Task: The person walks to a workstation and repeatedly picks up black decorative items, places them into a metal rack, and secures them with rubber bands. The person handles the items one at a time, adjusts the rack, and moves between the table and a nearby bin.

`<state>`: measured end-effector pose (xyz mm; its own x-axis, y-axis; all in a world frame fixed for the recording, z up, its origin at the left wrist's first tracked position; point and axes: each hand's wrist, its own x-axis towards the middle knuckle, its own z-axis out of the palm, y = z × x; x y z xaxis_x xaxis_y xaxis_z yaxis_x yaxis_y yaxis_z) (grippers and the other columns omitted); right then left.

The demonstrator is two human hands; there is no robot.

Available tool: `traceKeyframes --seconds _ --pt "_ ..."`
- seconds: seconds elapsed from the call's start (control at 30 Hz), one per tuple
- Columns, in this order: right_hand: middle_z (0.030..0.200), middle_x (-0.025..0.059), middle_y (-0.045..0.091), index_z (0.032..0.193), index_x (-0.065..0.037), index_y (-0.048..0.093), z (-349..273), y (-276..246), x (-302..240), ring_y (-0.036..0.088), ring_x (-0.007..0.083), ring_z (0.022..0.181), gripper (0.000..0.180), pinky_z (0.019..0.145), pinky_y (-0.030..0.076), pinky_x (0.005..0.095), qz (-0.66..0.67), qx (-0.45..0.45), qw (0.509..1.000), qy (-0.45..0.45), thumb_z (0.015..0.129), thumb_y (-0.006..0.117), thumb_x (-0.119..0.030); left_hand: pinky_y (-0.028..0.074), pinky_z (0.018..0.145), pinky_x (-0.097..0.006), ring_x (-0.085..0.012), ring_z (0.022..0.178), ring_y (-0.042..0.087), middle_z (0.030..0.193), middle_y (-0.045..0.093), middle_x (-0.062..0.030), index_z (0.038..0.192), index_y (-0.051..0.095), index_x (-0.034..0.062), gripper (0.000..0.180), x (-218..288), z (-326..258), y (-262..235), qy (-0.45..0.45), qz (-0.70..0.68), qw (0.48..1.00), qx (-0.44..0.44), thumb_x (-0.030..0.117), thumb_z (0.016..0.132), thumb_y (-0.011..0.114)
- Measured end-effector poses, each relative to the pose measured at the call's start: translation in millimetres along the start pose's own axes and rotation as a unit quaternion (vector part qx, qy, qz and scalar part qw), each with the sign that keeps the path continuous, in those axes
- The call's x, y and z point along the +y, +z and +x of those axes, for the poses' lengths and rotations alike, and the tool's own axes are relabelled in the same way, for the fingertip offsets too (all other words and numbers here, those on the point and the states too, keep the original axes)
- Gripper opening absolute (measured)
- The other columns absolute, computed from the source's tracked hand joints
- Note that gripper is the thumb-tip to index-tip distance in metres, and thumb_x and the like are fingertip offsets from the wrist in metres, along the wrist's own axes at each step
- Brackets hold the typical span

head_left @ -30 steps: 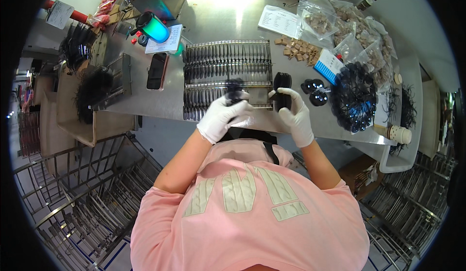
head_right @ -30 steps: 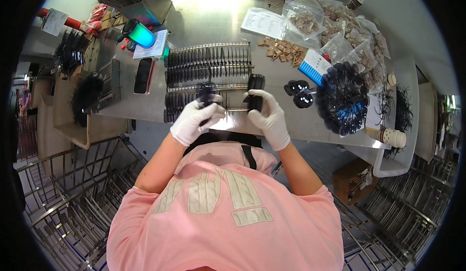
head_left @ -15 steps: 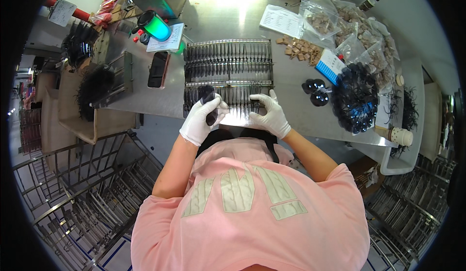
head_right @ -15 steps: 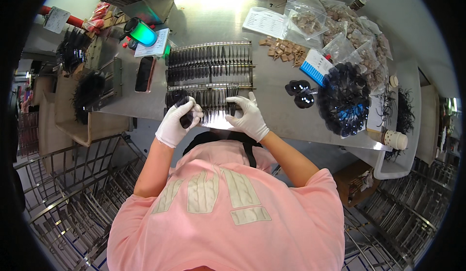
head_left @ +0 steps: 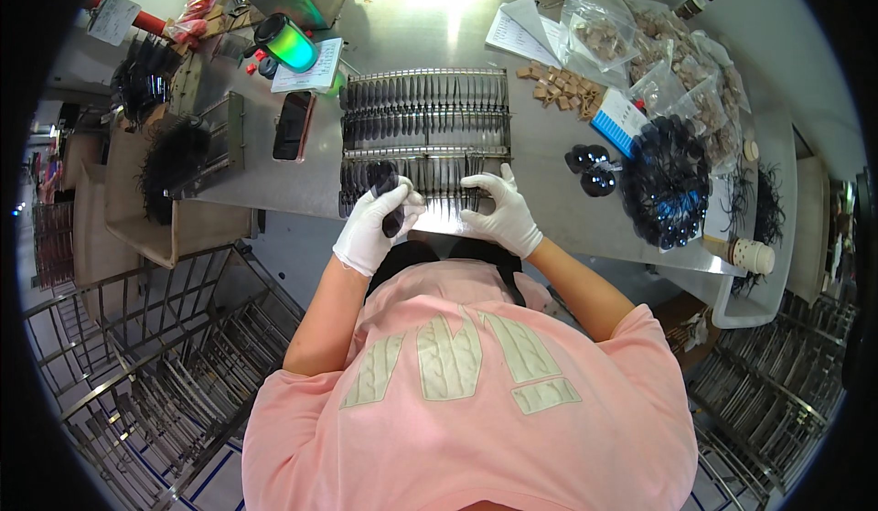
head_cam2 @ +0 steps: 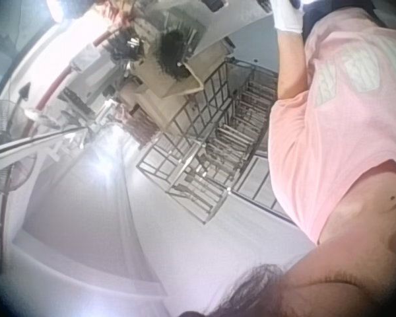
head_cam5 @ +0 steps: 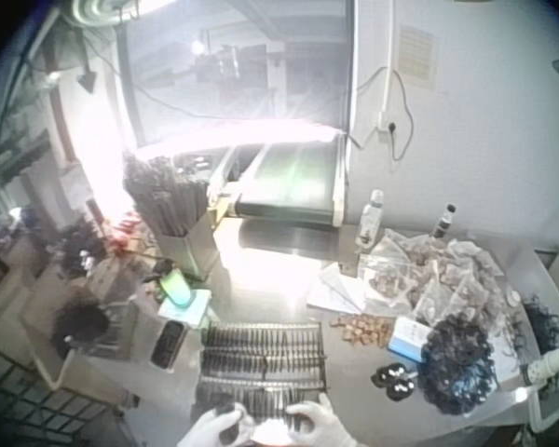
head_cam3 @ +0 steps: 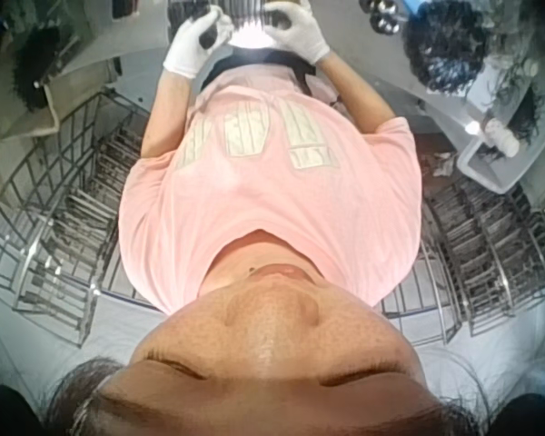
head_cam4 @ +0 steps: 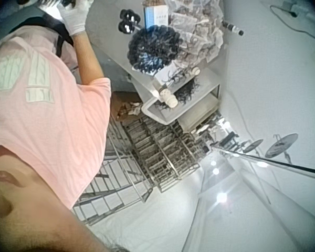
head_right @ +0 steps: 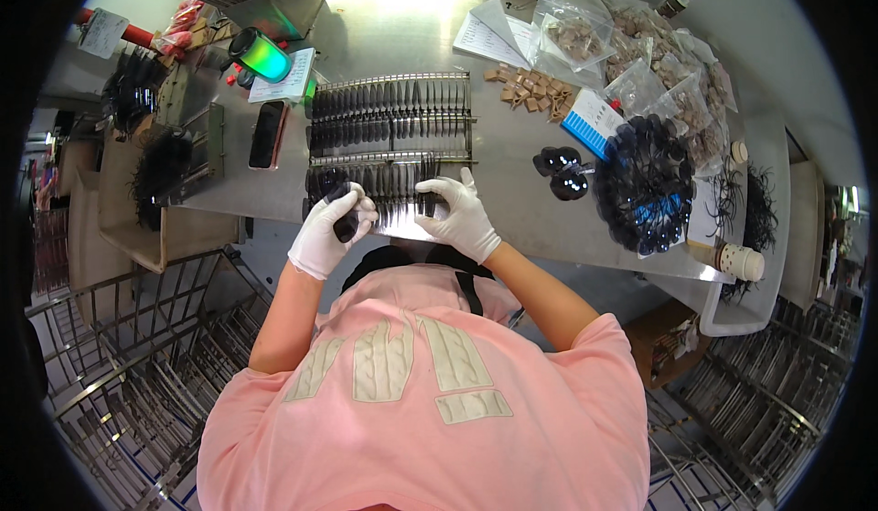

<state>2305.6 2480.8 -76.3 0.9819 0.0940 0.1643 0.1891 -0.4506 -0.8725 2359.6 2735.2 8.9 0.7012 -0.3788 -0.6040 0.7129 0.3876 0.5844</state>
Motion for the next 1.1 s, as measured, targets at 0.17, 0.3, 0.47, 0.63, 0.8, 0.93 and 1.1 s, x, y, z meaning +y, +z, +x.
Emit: traceKeyframes --seconds 0.17,0.3,0.47,0.63,0.8,0.93,1.1 --pt "0.112 0.0073 0.071 0.120 -0.018 0.069 0 -2 0 0.065 0.0298 0.117 0.051 0.123 0.023 0.0587 -0.096 0.013 0.992 -0.075 0.073 0.089 -0.026 0.054 0.076 -0.027 -0.0178 0.090 0.068 0.098 0.067 -0.0056 0.112 0.065 0.0070 0.012 0 -3 0 0.007 0.005 1.000 -0.006 0.015 0.104 0.063" --pt "0.110 0.0076 0.071 0.122 -0.019 0.069 0 -12 -4 0.063 0.0296 0.120 0.055 0.123 0.022 0.0589 -0.127 -0.007 0.988 -0.093 0.072 0.090 -0.029 0.054 0.076 -0.026 -0.0178 0.090 0.067 0.098 0.067 -0.0058 0.113 0.065 0.0066 0.012 1 -6 -3 0.009 0.007 1.000 -0.001 0.015 0.104 0.062" --pt "0.114 0.0123 0.070 0.129 -0.018 0.068 -3 -25 -4 0.063 0.0302 0.121 0.061 0.125 0.020 0.0576 -0.152 -0.067 0.984 -0.062 0.073 0.090 -0.031 0.054 0.072 -0.025 -0.0156 0.090 0.072 0.098 0.073 -0.0065 0.112 0.067 0.0081 0.011 3 -11 -8 0.020 -0.021 0.999 -0.015 0.015 0.103 0.065" --pt "0.123 0.0179 0.070 0.137 -0.015 0.065 -11 -41 6 0.063 0.0307 0.125 0.073 0.126 0.017 0.0571 -0.174 -0.096 0.980 -0.031 0.071 0.091 -0.028 0.054 0.074 -0.025 -0.0157 0.091 0.072 0.099 0.072 -0.0064 0.112 0.067 0.0088 0.011 7 -16 -9 0.023 -0.011 1.000 0.014 0.015 0.103 0.066" --pt "0.125 0.0156 0.068 0.135 -0.016 0.066 -8 -71 15 0.063 0.0317 0.124 0.077 0.123 0.015 0.0643 -0.267 -0.121 0.947 -0.134 0.069 0.089 -0.047 0.055 0.078 -0.028 -0.0185 0.096 0.071 0.107 0.071 -0.0099 0.119 0.063 0.0060 0.018 11 -19 -8 0.028 -0.005 1.000 0.013 0.009 0.101 0.063" --pt "0.156 0.0206 0.045 0.139 -0.026 0.064 -2 -81 16 0.041 0.0457 0.144 0.085 0.122 0.016 0.0641 -0.360 -0.185 0.914 -0.031 0.061 0.089 -0.052 0.054 0.093 -0.030 -0.0235 0.115 0.066 0.123 0.064 -0.0138 0.138 0.051 0.0024 0.045 15 -23 -5 0.032 -0.011 0.998 -0.053 -0.004 0.094 0.062" --pt "0.157 0.0243 0.042 0.142 -0.024 0.062 3 -89 -10 0.041 0.0481 0.144 0.091 0.121 0.021 0.0639 -0.323 -0.172 0.926 -0.094 0.061 0.089 -0.052 0.053 0.107 -0.034 -0.0253 0.126 0.062 0.132 0.061 -0.0156 0.143 0.046 0.0015 0.052 16 -21 13 -0.012 0.045 0.991 -0.124 -0.005 0.095 0.066"
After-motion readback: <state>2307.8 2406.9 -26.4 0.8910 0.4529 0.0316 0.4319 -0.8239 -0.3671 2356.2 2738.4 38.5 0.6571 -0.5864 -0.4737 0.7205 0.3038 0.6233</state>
